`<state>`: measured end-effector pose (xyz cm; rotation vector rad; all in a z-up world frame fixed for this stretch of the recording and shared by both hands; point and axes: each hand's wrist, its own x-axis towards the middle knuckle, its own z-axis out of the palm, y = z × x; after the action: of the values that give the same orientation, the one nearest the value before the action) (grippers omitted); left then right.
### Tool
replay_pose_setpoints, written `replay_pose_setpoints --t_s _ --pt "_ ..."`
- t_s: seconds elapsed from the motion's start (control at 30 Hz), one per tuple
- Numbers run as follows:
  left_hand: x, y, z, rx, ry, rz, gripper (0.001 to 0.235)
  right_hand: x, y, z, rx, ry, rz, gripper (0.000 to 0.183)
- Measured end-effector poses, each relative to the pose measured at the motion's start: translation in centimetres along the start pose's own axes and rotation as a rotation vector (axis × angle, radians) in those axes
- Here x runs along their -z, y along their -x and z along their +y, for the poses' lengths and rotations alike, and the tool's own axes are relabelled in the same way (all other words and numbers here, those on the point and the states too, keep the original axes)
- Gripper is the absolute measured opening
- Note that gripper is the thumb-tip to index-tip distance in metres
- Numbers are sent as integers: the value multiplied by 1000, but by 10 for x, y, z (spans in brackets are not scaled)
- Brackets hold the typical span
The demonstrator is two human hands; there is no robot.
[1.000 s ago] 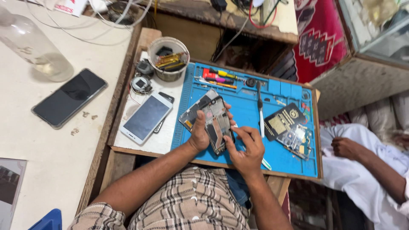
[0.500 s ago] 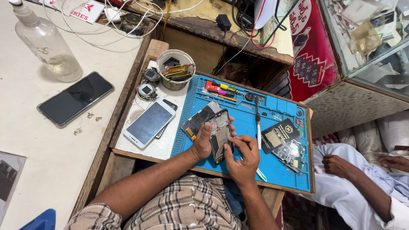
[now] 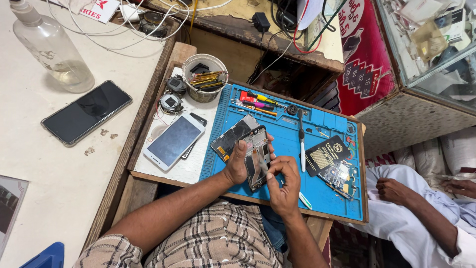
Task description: The person cleans the back of a disassembled smartphone with a cloth, then applies adhesive from a tube to the edges of the phone's back panel. They continue to spread the adhesive along the frame while holding the phone.
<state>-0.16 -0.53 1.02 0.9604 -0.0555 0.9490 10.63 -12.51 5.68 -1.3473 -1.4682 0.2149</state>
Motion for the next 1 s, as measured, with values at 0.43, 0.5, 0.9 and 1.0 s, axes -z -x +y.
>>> replay_pose_setpoints --t_s 0.43,0.5,0.9,1.0 --pt "1 -2 -2 10 98 46 85 -2 -4 -6 -83 40 12 3" --pt "2 3 -9 49 144 70 86 -1 2 1 -194 34 40 4" --pt "4 -4 -2 104 35 161 93 5 -3 11 -152 104 39 51" --pt "5 -5 -3 116 28 174 92 5 -4 11 -145 156 28 51"
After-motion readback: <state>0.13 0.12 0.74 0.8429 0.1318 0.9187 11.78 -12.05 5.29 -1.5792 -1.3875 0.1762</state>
